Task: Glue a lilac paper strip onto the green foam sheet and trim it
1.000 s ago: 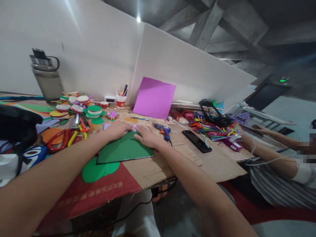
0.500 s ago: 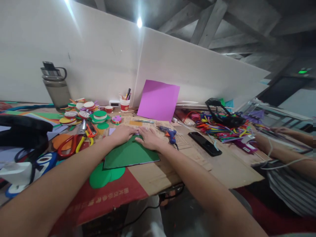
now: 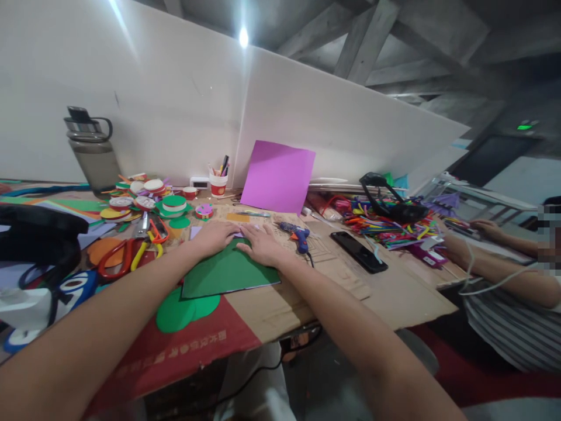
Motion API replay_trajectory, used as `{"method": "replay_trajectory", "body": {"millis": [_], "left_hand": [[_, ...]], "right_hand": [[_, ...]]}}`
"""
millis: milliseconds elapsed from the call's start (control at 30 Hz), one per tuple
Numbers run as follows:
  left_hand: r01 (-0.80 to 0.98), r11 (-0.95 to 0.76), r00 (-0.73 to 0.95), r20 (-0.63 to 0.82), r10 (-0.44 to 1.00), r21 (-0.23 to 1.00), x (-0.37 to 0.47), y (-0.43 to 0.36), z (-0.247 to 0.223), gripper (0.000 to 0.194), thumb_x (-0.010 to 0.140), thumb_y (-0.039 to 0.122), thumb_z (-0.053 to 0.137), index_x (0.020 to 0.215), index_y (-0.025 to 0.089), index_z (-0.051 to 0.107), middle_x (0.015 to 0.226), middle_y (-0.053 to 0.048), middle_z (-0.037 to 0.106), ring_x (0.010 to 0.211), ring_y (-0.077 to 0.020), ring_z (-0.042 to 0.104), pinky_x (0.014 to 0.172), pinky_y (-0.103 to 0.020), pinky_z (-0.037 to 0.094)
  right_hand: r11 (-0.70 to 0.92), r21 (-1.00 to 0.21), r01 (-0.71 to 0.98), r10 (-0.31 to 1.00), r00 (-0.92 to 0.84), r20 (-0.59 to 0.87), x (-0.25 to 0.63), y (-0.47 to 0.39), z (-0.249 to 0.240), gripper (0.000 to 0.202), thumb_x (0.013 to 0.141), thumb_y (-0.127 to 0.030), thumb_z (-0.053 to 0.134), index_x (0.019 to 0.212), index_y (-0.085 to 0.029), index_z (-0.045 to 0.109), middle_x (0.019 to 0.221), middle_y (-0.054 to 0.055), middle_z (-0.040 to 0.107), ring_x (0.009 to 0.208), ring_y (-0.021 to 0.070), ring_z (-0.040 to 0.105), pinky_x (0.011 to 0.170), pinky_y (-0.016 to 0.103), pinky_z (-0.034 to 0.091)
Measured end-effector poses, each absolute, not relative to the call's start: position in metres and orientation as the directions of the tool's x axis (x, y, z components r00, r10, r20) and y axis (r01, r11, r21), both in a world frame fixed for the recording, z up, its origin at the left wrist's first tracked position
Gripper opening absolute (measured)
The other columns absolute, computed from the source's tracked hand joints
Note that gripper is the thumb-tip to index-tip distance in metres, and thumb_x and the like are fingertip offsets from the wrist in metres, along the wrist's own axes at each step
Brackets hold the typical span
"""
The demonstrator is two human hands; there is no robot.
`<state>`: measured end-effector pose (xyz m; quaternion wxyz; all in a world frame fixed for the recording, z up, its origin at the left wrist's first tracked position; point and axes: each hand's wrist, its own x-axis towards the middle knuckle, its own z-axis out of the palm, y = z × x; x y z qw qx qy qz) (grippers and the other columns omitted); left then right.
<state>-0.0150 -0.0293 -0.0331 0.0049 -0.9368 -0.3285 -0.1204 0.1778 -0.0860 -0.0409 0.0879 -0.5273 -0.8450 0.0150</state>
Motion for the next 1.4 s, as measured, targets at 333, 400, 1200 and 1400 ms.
{"method": "replay_trajectory", "body": {"millis": [333, 400, 1200, 1400], "left_hand": [[0.628, -0.778, 0.753, 0.230, 0.617, 0.031, -0.019, -0.027, -0.035, 0.037, 0.093, 0.027, 0.044, 0.127, 0.021, 0.060, 0.136, -0.007, 0.060, 0.126, -0.0219, 0.053, 0.108, -0.039, 0.038], [0.686, -0.728, 0.707, 0.236, 0.667, 0.002, -0.020, -0.031, -0.032, 0.036, 0.093, 0.031, 0.045, 0.124, 0.020, 0.062, 0.133, -0.008, 0.062, 0.126, -0.0241, 0.053, 0.107, -0.041, 0.039], [0.761, -0.648, 0.645, 0.160, 0.747, -0.039, -0.058, -0.029, -0.026, 0.046, 0.086, 0.022, 0.046, 0.129, 0.023, 0.062, 0.136, -0.005, 0.061, 0.126, -0.0216, 0.054, 0.108, -0.036, 0.041], [0.796, -0.603, 0.600, 0.195, 0.776, -0.050, -0.051, -0.043, -0.021, 0.042, 0.082, 0.020, 0.051, 0.121, 0.022, 0.066, 0.127, -0.005, 0.067, 0.118, -0.0237, 0.060, 0.102, -0.036, 0.045]], "right_hand": [[0.360, -0.135, 0.923, 0.928, -0.338, 0.159, 0.179, -0.091, -0.046, 0.075, 0.097, -0.063, 0.018, 0.151, -0.012, 0.030, 0.158, 0.014, 0.029, 0.147, 0.0250, 0.022, 0.119, 0.048, 0.011], [0.318, -0.120, 0.940, 0.941, -0.297, 0.165, 0.180, -0.093, -0.046, 0.076, 0.098, -0.062, 0.017, 0.150, -0.008, 0.032, 0.156, 0.017, 0.032, 0.147, 0.0265, 0.024, 0.119, 0.048, 0.012], [0.558, -0.047, 0.829, 0.828, -0.551, 0.106, 0.184, -0.071, -0.037, 0.061, 0.101, -0.050, 0.028, 0.146, -0.011, 0.040, 0.153, 0.015, 0.039, 0.144, 0.0232, 0.032, 0.119, 0.041, 0.018], [0.521, -0.018, 0.853, 0.849, -0.516, 0.115, 0.177, -0.075, -0.026, 0.061, 0.099, -0.049, 0.035, 0.142, -0.007, 0.044, 0.150, 0.019, 0.042, 0.141, 0.0301, 0.036, 0.115, 0.045, 0.025]]}}
